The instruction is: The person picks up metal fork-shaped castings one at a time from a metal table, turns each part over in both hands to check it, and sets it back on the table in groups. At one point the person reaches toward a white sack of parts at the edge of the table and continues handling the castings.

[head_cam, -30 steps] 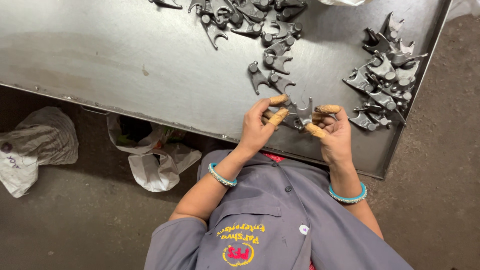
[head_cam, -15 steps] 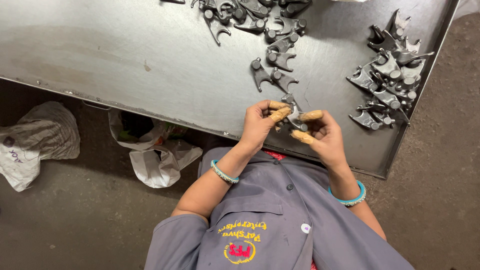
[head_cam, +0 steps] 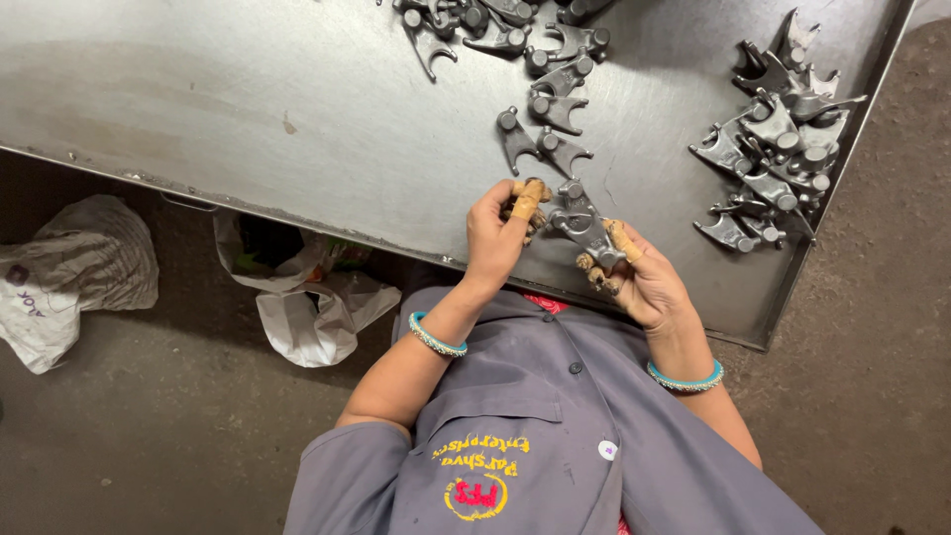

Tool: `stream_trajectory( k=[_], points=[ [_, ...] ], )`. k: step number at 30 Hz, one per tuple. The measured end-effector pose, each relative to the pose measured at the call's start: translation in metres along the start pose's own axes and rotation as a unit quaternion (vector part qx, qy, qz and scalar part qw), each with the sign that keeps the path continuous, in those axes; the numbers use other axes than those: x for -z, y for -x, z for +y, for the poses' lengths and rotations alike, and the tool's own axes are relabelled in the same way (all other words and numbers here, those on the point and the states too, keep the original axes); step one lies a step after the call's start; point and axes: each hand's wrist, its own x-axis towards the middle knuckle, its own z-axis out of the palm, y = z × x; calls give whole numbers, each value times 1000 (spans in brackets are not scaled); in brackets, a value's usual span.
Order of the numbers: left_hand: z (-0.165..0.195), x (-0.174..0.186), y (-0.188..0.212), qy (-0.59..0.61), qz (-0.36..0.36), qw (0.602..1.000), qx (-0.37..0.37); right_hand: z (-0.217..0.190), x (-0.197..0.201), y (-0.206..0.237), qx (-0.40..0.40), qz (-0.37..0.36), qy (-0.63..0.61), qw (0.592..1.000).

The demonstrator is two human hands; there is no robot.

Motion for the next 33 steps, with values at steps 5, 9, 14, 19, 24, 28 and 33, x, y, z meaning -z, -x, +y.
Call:
stream_trajectory(
  k=[5, 9, 14, 19, 24, 28, 33],
  points=[
    [-5, 0, 19, -164, 68, 969, -170, -32, -14, 14, -60, -90, 224, 969],
    [-21, -1, 27, -190, 41, 946, -261, -80, -36, 27, 94, -182, 307, 929],
    [-38, -1, 18, -212, 51, 885, -411, -94, -71, 25, 306, -111, 127, 937],
    [-42, 2, 23, -192, 38, 931, -309, -33, -90, 10, 415, -13, 697, 585],
    [-39, 2, 25, -209, 38, 934, -287, -1, -71, 2, 444, 47, 732, 515],
    [-33, -3, 23, -194, 23, 941, -276, -30, -40, 12, 460, 76, 673, 574],
    [-25, -5, 24, -199, 22, 944, -262, -85, 1, 26, 551, 214, 670, 449]
  ],
)
